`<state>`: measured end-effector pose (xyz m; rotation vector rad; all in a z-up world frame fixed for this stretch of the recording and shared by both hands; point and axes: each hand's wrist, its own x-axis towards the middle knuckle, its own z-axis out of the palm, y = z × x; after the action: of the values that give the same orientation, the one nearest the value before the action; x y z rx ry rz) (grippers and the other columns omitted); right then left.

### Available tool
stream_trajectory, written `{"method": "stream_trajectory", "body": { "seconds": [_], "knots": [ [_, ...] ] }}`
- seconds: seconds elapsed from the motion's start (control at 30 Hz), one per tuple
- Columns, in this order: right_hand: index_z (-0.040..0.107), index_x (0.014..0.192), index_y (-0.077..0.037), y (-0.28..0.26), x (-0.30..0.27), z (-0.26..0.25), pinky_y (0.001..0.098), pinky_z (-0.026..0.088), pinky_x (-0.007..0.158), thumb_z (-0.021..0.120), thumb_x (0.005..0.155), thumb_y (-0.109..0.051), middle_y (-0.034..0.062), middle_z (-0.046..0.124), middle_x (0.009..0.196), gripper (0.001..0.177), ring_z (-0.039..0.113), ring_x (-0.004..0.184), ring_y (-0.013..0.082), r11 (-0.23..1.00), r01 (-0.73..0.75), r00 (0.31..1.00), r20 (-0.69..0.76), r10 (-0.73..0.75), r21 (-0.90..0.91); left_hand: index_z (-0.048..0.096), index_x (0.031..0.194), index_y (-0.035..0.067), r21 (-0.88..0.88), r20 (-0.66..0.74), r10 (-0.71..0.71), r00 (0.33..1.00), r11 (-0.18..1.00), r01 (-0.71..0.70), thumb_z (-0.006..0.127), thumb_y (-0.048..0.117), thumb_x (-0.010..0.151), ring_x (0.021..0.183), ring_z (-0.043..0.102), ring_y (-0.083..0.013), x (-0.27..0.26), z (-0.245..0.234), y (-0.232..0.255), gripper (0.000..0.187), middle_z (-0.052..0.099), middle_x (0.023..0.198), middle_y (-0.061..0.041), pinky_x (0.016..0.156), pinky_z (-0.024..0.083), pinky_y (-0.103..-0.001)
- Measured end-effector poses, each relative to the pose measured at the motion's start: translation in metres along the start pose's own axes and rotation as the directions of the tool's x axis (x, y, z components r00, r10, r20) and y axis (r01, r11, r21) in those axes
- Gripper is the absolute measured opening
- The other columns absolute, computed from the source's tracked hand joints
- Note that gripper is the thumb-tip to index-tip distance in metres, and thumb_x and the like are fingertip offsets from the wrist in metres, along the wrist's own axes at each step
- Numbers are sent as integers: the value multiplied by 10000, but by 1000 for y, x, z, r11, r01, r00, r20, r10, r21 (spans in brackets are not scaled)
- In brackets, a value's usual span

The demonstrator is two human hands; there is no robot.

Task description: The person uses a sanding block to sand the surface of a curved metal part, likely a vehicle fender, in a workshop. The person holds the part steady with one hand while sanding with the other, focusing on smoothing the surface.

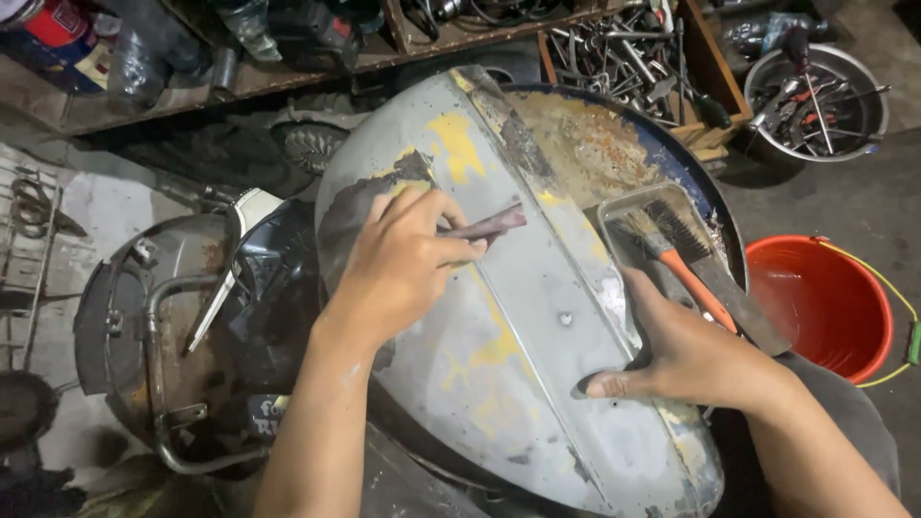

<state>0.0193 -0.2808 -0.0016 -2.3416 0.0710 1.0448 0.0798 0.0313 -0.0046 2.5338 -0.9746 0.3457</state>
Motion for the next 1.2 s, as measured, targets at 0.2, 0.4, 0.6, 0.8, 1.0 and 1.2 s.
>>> {"method": "stream_trajectory", "body": {
  "seconds": [0.2,0.4,0.6,0.8,1.0,1.2],
  "knots": [
    [32,1727,-232,4,3,0,288,617,881,993,673,-456,117,701,1389,1445,969,943,221,998,14,999,31,-16,65,854,947,185,-60,-29,37,999,997,-38,825,67,897,918,542,-295,6,-6,5,132,639,978,-6,990,432,-558],
    [94,1712,-239,0,0,0,288,649,811,1013,683,-386,84,695,1314,1388,944,907,216,994,-4,1000,14,2,108,876,975,233,32,0,39,999,999,-39,827,2,859,982,545,-314,3,-7,3,264,681,1029,-23,851,398,-507],
    [87,1713,-172,30,17,9,326,489,1091,1028,604,-551,105,583,1546,1503,605,1399,176,991,130,990,-50,-129,28,877,877,254,122,-85,54,995,992,-43,833,131,905,990,567,-289,2,-1,2,133,672,1017,-11,851,361,-477],
    [225,1660,-207,26,13,8,285,518,1005,1036,615,-475,-24,667,1450,1349,627,1264,88,985,157,986,-61,-153,75,877,983,236,76,-11,61,998,995,-60,730,25,960,945,543,-286,3,-6,9,258,645,974,-23,933,388,-504],
    [175,1686,-242,21,12,7,340,503,1096,1015,624,-465,-44,547,1621,1372,568,1440,112,984,128,992,-22,-126,127,838,824,280,75,-29,136,990,988,-134,720,-20,871,895,528,-274,-3,2,9,326,601,996,2,878,362,-462],
    [258,1657,-297,14,6,7,223,456,1054,1025,651,-403,-102,685,1508,1270,987,873,157,991,71,997,-44,-67,112,872,949,321,-10,141,45,989,999,-44,753,104,933,1032,553,-260,1,0,8,248,663,1013,35,1011,367,-515]
  ]
}}
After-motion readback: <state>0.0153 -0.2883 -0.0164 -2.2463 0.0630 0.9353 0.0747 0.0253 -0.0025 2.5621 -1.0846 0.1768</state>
